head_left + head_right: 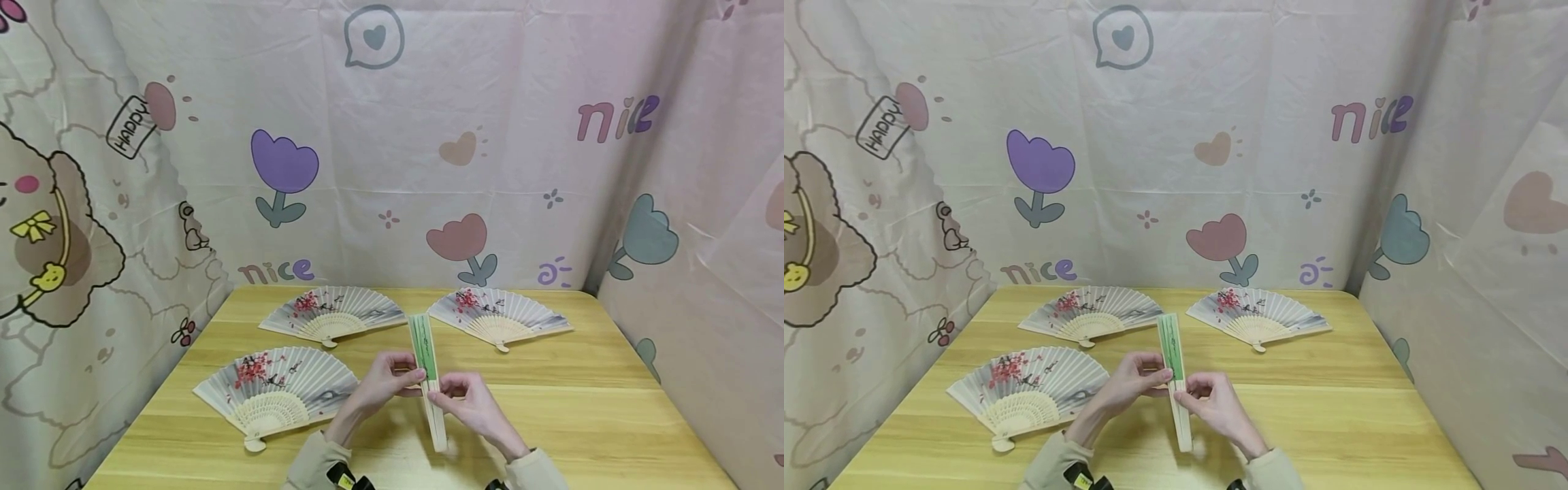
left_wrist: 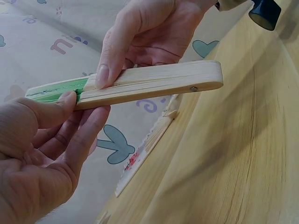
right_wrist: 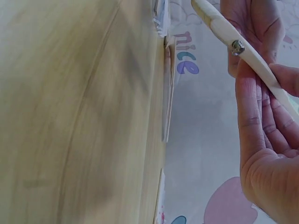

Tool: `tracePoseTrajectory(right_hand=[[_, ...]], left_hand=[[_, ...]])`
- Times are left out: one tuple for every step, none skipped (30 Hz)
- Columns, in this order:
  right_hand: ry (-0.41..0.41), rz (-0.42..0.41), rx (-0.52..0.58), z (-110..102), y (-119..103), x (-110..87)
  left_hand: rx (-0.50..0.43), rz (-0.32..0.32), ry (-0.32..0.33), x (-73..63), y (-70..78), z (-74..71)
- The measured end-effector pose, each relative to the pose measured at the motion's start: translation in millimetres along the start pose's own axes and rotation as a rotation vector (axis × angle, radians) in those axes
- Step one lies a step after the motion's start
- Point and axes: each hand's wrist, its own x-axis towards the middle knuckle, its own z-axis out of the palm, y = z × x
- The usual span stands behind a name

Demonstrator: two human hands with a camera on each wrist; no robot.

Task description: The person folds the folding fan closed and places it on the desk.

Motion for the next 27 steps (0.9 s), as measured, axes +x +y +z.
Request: tracePoseTrajectory(right_hand=[[0.002,-0.002,0.005,0.2,0.4,0.0],[0.004,-0.001,0.011,0.4,0.5,-0.1],[0.009,-0.001,0.013,0.8,0.7,0.0],[0.017,0.004,0.015,1.2,0.7,0.1],[0.026,0.011,0.017,1.7,0.6,0.3],[0.036,0.023,0.016,2.2,0.3,0.6],[0.049,0.039,0.013,2.7,-0.2,0.7],[0.061,0.056,0.01,3.1,-0.5,0.8],[0.073,0.075,0.011,3.4,-0.7,0.9],[0.086,0.094,0.012,3.4,-0.9,0.7],[0.095,0.111,0.012,3.3,-0.9,0.5],[0.104,0.125,0.01,2.9,-0.9,0.2],[0.109,0.133,0.011,2.6,-0.6,0.1],[0.113,0.138,0.011,2.2,-0.3,0.0],[0.116,0.139,0.007,2.0,0.0,0.1],[0.118,0.135,0.002,1.8,0.4,0.3],[0.119,0.131,-0.003,1.7,0.7,0.6],[0.121,0.127,-0.006,1.7,0.9,1.0],[0.123,0.122,-0.009,1.9,1.0,1.4],[0.126,0.119,-0.015,2.1,1.2,1.7],[0.131,0.117,-0.017,2.3,1.3,1.9],[0.135,0.116,-0.019,2.6,1.4,2.1],[0.141,0.115,-0.024,2.8,1.5,2.1],[0.148,0.113,-0.031,3.1,1.5,2.2],[0.155,0.109,-0.04,3.4,1.7,2.3],[0.163,0.105,-0.05,3.7,1.9,2.3],[0.173,0.101,-0.059,4.0,2.0,2.3]], left_hand=[[0.003,0.0,0.002,-0.1,0.3,0.1],[0.005,0.0,0.006,-0.4,0.7,0.4],[0.007,-0.001,0.01,-0.5,1.0,0.6],[0.009,0.0,0.012,-0.5,1.3,0.8],[0.012,0.003,0.015,-0.5,1.7,1.0],[0.015,0.006,0.016,-0.6,2.0,1.1],[0.017,0.008,0.017,-0.5,2.4,1.3],[0.017,0.009,0.018,-0.5,2.7,1.4],[0.017,0.011,0.018,-0.5,2.9,1.5],[0.017,0.013,0.019,-0.5,3.2,1.6],[0.016,0.014,0.021,-0.6,3.4,1.9],[0.015,0.013,0.023,-0.8,3.7,2.2],[0.012,0.011,0.026,-0.9,3.6,2.4],[0.014,0.014,0.031,-0.9,3.3,2.7],[0.015,0.015,0.034,-1.0,3.1,2.9],[0.016,0.015,0.038,-1.0,3.0,3.1],[0.019,0.017,0.042,-1.0,2.6,3.3],[0.025,0.019,0.046,-1.0,2.4,3.5],[0.031,0.021,0.05,-0.9,2.1,3.7],[0.036,0.025,0.053,-0.6,1.8,3.9],[0.037,0.025,0.056,-0.4,1.5,4.1],[0.05,0.034,0.063,0.0,1.0,4.2],[0.064,0.043,0.068,0.3,0.6,4.4],[0.076,0.052,0.072,0.6,0.2,4.7],[0.086,0.061,0.074,0.9,-0.5,4.8],[0.094,0.067,0.075,1.2,-1.0,5.1],[0.108,0.073,0.077,1.3,-1.3,5.4]])
